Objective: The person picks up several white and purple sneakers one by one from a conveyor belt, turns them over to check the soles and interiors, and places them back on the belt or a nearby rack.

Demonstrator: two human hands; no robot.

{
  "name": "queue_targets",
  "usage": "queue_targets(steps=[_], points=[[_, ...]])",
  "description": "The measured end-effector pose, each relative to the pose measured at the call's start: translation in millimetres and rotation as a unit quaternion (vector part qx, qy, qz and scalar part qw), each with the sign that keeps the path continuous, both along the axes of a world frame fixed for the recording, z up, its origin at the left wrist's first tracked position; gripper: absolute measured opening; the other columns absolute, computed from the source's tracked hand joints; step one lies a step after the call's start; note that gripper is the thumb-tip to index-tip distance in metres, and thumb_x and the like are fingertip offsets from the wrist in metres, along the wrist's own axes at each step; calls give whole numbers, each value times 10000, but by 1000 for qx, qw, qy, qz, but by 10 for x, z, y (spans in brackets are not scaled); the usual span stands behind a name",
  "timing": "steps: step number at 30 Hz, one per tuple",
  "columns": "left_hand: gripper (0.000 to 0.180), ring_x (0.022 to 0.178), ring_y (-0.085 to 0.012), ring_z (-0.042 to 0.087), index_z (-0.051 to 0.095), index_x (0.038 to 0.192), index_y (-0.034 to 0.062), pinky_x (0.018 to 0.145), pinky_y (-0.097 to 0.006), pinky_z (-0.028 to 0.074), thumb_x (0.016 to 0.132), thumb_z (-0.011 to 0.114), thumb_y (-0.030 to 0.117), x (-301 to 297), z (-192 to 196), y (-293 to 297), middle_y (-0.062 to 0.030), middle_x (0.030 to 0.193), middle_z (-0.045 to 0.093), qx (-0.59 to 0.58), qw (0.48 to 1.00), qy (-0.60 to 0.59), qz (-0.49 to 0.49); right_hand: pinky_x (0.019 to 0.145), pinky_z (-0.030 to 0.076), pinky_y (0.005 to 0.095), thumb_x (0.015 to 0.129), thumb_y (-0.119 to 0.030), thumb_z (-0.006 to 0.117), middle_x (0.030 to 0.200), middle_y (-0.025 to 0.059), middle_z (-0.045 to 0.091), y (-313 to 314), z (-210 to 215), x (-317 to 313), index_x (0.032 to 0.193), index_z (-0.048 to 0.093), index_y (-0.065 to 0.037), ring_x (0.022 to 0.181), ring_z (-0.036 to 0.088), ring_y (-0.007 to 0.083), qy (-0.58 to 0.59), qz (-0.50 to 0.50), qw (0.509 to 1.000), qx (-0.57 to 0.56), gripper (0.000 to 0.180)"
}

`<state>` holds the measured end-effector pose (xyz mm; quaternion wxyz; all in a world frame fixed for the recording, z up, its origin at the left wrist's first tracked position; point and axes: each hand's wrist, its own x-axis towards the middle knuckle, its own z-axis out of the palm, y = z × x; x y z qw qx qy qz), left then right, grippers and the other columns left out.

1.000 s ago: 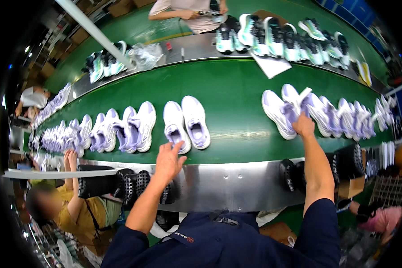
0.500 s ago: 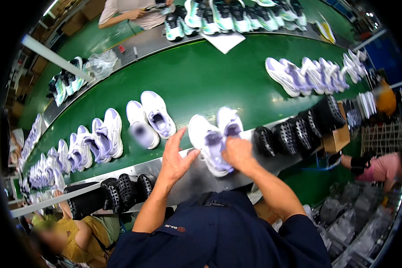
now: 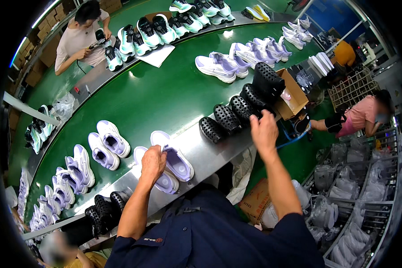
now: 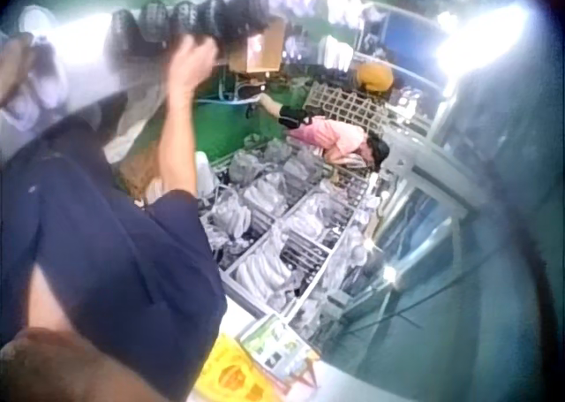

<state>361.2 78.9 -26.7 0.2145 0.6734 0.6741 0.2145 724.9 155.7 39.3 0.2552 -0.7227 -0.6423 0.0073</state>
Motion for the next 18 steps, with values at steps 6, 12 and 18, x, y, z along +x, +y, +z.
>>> queue_targets(steps=[6, 12, 18], points=[[160, 825, -484, 600, 581, 859, -63, 741, -532, 472, 839, 658, 75, 41, -107, 16, -293, 851, 610, 5, 998, -60, 31, 867, 527, 508, 900, -515, 644, 1140, 225, 635, 794, -372, 634, 1179, 565, 7, 1057, 636, 410, -186, -54, 966, -169, 597], [265, 779, -481, 615, 602, 821, -58, 706, -513, 477, 876, 659, 195, -113, -215, 130, -302, 777, 614, -62, 991, -115, 23, 686, 560, 442, 867, -529, 672, 915, 126, 655, 701, -265, 750, 954, 609, -55, 821, 666, 326, -332, 42, 942, -34, 486], [277, 836, -456, 634, 630, 876, -49, 755, -500, 491, 905, 635, 227, -123, -301, 237, -291, 849, 642, -113, 990, -87, 1, 702, 516, 492, 842, -548, 685, 770, 259, 650, -518, 419, -561, 815, 625, 42, 775, 661, 423, 20, 284, 905, -316, 594]])
